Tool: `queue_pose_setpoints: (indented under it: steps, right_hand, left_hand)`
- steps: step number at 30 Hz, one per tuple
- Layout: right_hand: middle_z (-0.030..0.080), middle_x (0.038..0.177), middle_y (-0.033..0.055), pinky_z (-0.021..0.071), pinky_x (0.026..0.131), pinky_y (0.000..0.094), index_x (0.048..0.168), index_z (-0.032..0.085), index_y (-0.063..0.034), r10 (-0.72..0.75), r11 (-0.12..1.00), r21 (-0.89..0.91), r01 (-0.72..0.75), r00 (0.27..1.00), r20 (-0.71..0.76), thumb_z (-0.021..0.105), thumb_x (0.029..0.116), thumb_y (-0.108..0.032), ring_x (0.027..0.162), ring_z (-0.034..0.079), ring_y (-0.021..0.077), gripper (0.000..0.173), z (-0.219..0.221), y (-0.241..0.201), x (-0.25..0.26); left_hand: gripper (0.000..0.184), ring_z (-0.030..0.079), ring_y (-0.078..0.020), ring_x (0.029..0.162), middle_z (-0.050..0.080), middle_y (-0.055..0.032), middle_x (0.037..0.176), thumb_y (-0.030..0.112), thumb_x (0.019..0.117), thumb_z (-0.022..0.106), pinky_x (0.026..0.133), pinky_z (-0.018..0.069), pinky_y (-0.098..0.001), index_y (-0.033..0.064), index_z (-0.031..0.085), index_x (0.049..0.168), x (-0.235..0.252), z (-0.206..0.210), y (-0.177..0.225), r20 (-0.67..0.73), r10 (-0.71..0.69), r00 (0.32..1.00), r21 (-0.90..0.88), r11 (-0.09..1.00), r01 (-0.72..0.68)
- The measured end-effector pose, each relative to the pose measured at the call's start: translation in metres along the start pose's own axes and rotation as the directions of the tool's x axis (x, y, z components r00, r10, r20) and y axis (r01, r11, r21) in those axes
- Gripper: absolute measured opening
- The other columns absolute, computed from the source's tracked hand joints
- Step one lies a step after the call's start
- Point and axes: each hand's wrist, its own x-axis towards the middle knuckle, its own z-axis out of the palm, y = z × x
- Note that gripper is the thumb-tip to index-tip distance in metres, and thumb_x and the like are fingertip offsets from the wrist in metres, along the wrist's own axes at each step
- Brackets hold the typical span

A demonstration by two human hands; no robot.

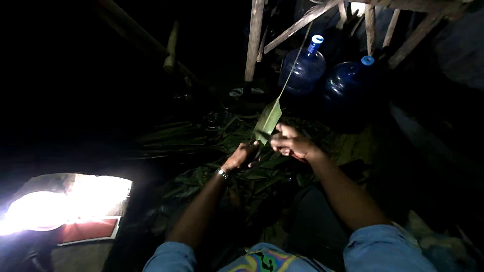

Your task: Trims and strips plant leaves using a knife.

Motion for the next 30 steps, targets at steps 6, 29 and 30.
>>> queue_pose_setpoints:
  steps: [6, 29, 30]
  right_hand:
    - [0.06, 0.067, -0.0031, 0.0333, 0.043, 0.0138, 0.096, 0.056, -0.009, 0.07, 0.996, -0.069, -0.054, 0.966, 0.249, 0.062, 0.0983, -0.011, 0.046, 0.043, -0.0015, 0.007, 0.018, 0.003, 0.012]
    - [0.067, 0.089, 0.0008, 0.0356, 0.042, 0.0162, 0.124, 0.069, -0.0091, -0.298, 0.954, -0.155, 0.257, 0.878, -0.374, 0.054, 0.0988, 0.001, 0.049, 0.042, 0.0016, 0.031, -0.025, -0.009, -0.012]
    - [0.068, 0.091, -0.0003, 0.0354, 0.042, 0.0154, 0.125, 0.07, -0.013, -0.297, 0.955, -0.155, 0.254, 0.853, -0.429, 0.056, 0.101, -0.003, 0.05, 0.043, 0.0013, 0.029, -0.03, -0.01, -0.016]
  left_hand:
    - [0.035, 0.047, -0.0021, 0.046, 0.056, 0.0036, 0.064, 0.016, 0.1083, 0.033, 0.041, 0.0399, -0.0163, 0.0085, 0.061, 0.089, -0.01, 0.014, 0.004, 0.01, 0.091, 0.996, -0.095, 0.991, -0.09]
    - [0.029, 0.048, -0.0009, 0.046, 0.057, 0.0038, 0.071, 0.023, 0.1097, 0.035, 0.039, 0.041, -0.0145, 0.011, 0.057, 0.096, -0.016, 0.007, 0.011, 0.229, -0.112, 0.967, -0.123, 0.982, 0.143]
    - [0.027, 0.049, -0.0008, 0.046, 0.057, 0.0039, 0.071, 0.022, 0.1097, 0.035, 0.039, 0.0415, -0.0144, 0.0113, 0.057, 0.097, -0.016, 0.006, 0.011, 0.23, -0.126, 0.965, -0.1, 0.983, 0.153]
